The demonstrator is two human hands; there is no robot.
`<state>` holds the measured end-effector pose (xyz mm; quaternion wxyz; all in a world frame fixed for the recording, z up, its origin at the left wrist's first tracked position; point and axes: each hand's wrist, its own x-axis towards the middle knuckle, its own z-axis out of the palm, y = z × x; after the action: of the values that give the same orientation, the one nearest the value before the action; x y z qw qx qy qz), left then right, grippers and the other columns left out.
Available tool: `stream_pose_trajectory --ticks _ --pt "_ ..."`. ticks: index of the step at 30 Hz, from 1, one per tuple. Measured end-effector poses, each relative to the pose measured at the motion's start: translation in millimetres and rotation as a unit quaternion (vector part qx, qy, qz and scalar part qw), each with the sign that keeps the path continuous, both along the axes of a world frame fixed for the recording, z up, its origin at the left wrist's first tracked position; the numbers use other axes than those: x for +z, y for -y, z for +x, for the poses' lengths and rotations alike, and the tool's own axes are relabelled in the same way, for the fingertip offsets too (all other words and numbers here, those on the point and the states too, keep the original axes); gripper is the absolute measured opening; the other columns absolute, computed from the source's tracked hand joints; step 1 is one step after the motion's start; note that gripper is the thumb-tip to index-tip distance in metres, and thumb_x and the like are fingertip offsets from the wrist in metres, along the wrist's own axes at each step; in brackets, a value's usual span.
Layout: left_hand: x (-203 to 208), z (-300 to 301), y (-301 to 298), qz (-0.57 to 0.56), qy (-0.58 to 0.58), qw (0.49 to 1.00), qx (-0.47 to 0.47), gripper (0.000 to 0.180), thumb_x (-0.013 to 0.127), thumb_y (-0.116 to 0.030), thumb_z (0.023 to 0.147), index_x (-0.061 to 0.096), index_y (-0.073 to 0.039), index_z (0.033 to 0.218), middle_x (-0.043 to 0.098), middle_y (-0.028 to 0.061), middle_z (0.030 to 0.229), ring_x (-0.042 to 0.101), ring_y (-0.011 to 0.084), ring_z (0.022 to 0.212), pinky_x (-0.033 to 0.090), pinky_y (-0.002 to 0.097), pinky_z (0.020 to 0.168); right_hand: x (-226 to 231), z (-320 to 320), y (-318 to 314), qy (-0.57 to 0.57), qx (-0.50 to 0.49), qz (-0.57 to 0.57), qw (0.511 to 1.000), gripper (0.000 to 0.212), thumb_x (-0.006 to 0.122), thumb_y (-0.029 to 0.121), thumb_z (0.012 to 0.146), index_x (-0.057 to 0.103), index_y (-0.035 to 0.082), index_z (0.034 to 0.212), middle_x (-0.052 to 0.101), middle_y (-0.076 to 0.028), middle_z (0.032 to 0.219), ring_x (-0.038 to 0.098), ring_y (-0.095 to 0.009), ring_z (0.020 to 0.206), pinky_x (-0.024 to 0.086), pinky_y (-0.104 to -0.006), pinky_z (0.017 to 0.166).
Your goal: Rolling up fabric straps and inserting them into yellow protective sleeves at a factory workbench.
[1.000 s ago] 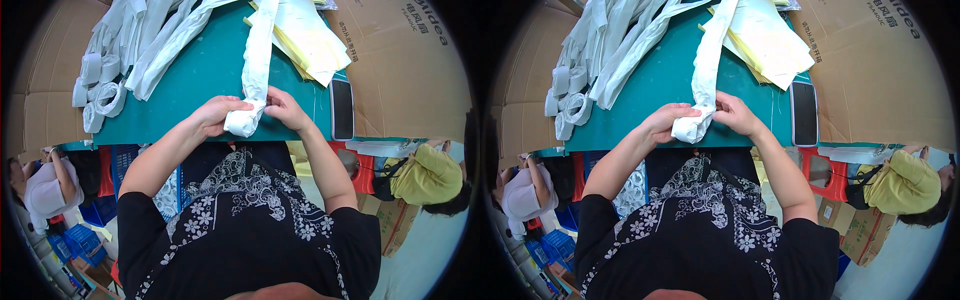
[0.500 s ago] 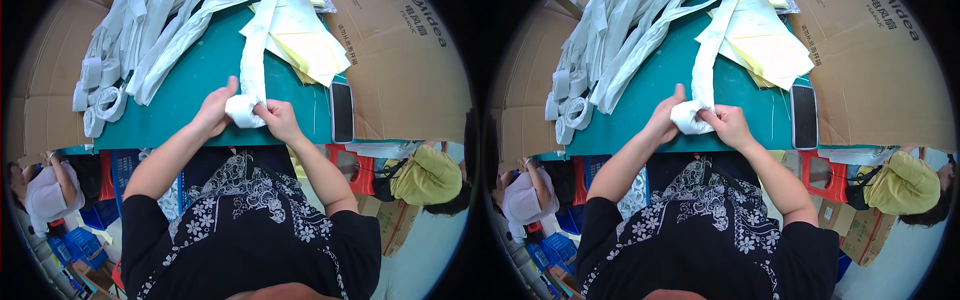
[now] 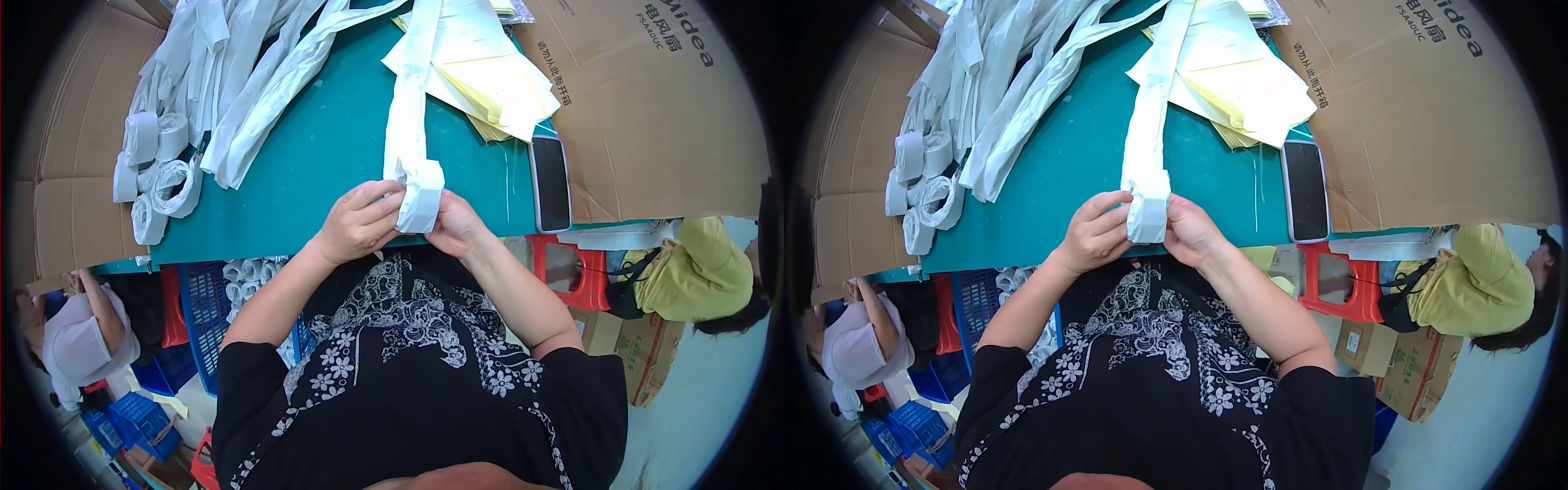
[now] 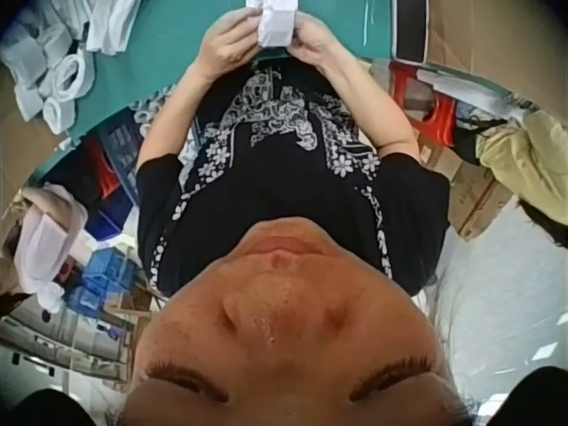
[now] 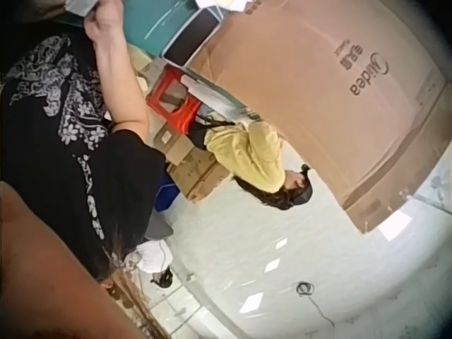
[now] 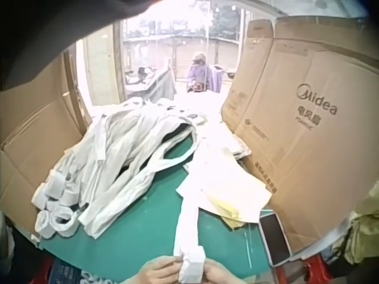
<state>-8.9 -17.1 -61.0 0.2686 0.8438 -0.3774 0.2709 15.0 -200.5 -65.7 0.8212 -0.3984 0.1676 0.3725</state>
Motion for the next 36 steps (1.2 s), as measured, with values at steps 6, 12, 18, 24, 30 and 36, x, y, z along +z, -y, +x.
stream_pose_trajectory --ticks 6,12,18,24,30,36 --pt "15 -4 6 -0.135 -0.105 0.983 -0.07 0.014 0.07 -0.015 0.07 0.065 -0.005 0.078 0.065 0.0052 0.086 0.062 0.0249 0.084 0.05 0.0331 0.07 12 19 0 0.111 0.058 0.239 0.963 0.074 0.056 -0.006 0.073 0.024 0.007 0.138 0.045 -0.013 0.128 0.051 -0.024 0.112 0.042 -0.0375 0.099" --pt "44 4 -3 -0.185 -0.574 0.797 0.002 0.028 0.067 -0.027 0.082 0.07 0.0 0.078 0.063 0.0032 0.062 0.056 0.0064 0.057 0.043 0.0228 0.053 5 26 7 0.258 0.128 -0.03 0.957 0.048 0.06 0.003 0.079 0.047 0.003 0.125 0.057 -0.01 0.117 0.057 -0.019 0.101 0.047 -0.0313 0.088" --pt "31 33 -1 -0.458 -0.627 0.63 -0.012 0.033 0.059 -0.03 0.088 0.065 0.002 0.089 0.065 0.008 0.079 0.06 0.0114 0.068 0.048 0.0247 0.063 -1 14 -1 0.232 0.116 -0.154 0.954 0.022 0.051 0.014 0.089 0.063 -0.002 0.099 0.067 -0.009 0.085 0.064 -0.017 0.077 0.051 -0.0278 0.068" --pt "10 10 6 -0.183 -0.198 0.963 0.008 0.026 0.072 -0.017 0.072 0.067 -0.004 0.095 0.063 0.0088 0.1 0.051 0.0297 0.107 0.039 0.0382 0.092 18 9 -12 0.063 0.058 -0.094 0.992 0.027 0.042 0.014 0.093 0.054 -0.002 0.111 0.06 -0.011 0.105 0.062 -0.02 0.092 0.051 -0.0328 0.08" --pt "9 -10 12 -0.19 -0.203 0.96 -0.003 0.017 0.07 -0.014 0.074 0.068 -0.005 0.089 0.065 0.0096 0.1 0.057 0.0276 0.103 0.043 0.037 0.086 6 33 -3 0.161 0.05 0.148 0.975 0.052 0.057 0.012 0.086 0.036 0.001 0.132 0.048 -0.013 0.128 0.051 -0.023 0.113 0.046 -0.0351 0.093" --pt "23 -4 2 -0.212 -0.352 0.912 -0.01 0.013 0.065 -0.017 0.08 0.069 -0.006 0.085 0.066 0.0075 0.082 0.059 0.0226 0.091 0.044 0.0325 0.08 5 47 1 0.252 0.091 0.021 0.963 0.059 0.065 0.002 0.077 0.038 0.003 0.13 0.052 -0.011 0.124 0.053 -0.02 0.11 0.045 -0.0335 0.093"
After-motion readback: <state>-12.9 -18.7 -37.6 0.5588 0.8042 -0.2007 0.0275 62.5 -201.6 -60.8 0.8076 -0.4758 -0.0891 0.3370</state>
